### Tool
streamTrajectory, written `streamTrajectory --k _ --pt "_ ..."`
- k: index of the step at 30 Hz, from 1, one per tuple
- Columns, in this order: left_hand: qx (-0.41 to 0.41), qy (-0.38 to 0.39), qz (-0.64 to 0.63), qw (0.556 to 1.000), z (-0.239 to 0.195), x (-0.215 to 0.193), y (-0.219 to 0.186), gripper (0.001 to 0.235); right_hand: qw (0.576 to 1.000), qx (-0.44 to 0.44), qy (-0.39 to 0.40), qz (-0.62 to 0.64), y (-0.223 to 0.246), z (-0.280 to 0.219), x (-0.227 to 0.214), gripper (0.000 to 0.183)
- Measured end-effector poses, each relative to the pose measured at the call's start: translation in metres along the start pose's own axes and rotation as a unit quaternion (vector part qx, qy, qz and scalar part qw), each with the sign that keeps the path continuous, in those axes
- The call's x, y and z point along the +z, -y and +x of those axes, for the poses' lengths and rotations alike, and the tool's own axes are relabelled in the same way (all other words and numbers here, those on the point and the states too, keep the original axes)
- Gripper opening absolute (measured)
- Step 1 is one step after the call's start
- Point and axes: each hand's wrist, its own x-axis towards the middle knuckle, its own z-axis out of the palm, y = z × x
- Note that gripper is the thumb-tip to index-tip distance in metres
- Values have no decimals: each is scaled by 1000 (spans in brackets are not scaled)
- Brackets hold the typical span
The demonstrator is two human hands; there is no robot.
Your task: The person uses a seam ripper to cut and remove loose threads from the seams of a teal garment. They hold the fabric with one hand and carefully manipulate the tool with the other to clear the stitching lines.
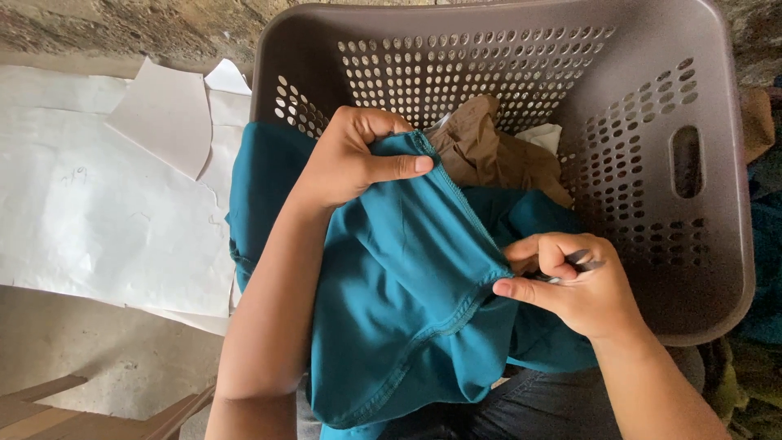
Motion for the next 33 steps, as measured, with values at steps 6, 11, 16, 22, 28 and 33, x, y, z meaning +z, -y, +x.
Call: streamTrajectory --k 6,11,16,22,28,33 --pt "-23 11 -69 997 1 5 5 9 979 59 9 196 -28 -9 -3 50" --pt "-14 44 -73 996 -4 4 -9 7 988 54 -5 146 -17 1 1 53" --pt "0 95 -96 991 -2 2 -10 12 993 44 -26 108 5 10 9 50" --pt "7 118 -46 992 -9 30 -14 18 991 -80 -89 57 11 12 4 46" --pt "-6 103 44 994 -40 72 -13 14 980 -154 -76 -99 40 12 13 56" --pt "-4 34 19 999 -63 82 -13 9 993 -98 -62 -23 31 9 18 55"
